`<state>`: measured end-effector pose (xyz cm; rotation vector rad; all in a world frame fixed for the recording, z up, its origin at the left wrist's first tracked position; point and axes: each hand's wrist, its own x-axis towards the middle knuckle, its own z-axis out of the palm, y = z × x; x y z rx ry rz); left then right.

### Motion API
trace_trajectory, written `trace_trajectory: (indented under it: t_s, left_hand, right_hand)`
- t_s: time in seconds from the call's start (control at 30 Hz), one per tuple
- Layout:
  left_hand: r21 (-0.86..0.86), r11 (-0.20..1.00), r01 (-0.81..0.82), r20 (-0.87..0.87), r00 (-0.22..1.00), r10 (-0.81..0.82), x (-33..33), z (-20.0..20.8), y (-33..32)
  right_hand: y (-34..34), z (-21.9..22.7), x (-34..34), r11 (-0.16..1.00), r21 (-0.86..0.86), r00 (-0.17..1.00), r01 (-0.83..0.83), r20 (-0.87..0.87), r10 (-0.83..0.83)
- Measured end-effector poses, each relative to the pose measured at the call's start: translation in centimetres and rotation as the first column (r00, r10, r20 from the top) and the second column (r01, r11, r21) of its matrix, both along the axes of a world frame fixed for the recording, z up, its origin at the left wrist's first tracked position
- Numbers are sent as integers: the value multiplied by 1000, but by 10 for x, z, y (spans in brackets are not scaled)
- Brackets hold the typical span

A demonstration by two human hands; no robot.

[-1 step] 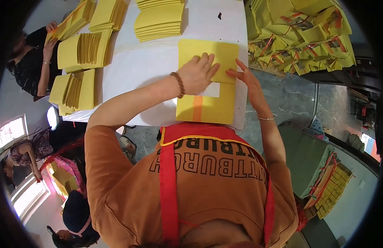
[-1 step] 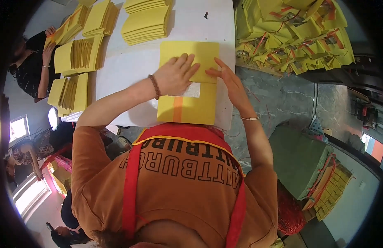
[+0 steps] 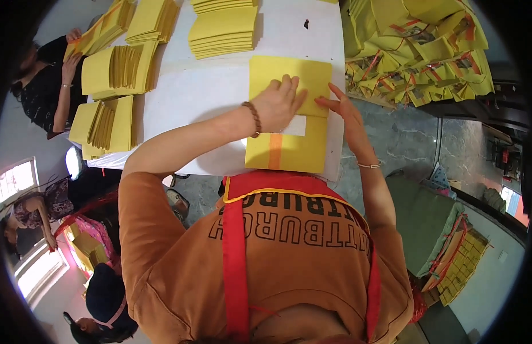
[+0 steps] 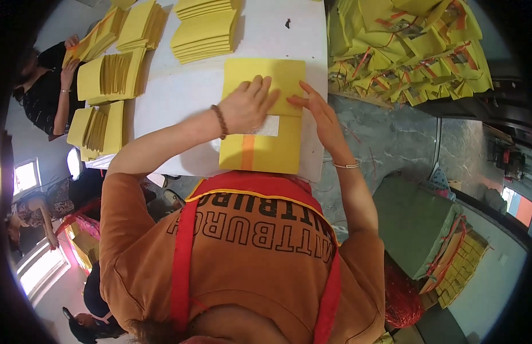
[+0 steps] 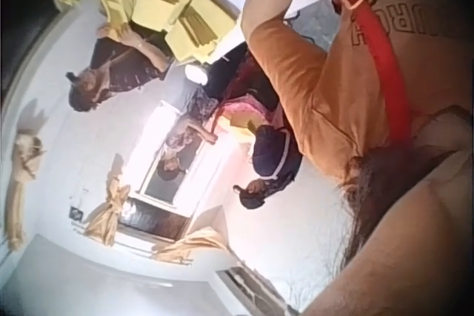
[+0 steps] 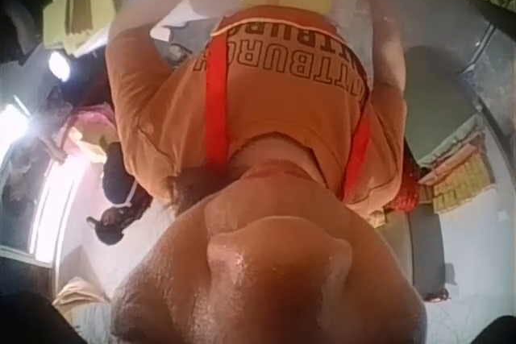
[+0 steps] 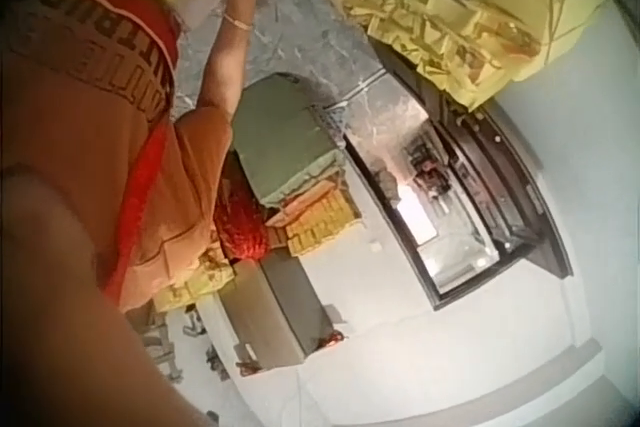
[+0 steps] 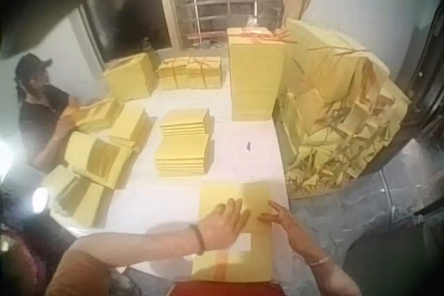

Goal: Folding and stacking yellow joss paper with foil centers at a workshop table.

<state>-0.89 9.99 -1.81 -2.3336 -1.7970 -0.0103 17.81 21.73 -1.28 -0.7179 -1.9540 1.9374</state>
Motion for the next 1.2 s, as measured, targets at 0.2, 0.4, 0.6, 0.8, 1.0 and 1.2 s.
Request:
trace_trajectory:
  t_s: [0.2, 0.4, 0.6, 0.8, 1.0, 1.2]
  left_hand:
    - [-14, 996, -90, 217, 972, 91, -16, 15, 9]
    - [374, 904, -206, 335, 939, 76, -117, 57, 1]
    - [227, 914, -336, 119, 941, 317, -204, -3, 25]
    - [108, 932, -346, 93, 937, 337, -218, -27, 36]
    - [-153, 924, -350, 87, 927, 365, -216, -24, 32]
    - [40, 938, -343, 223, 919, 326, -209, -61, 21]
  right_hand:
    - [-9, -6, -2, 941, 146, 944, 306, -172, -280]
    - [-22, -15, 10, 916, 151, 925, 372, -140, -353]
    - [-31, -19, 5, 922, 144, 933, 360, -67, -354]
    - [-32, -24, 6, 911, 225, 938, 346, -46, -345]
    - [-31, -25, -3, 889, 350, 951, 294, -15, -309]
    - [-31, -28, -2, 891, 399, 963, 218, 63, -263]
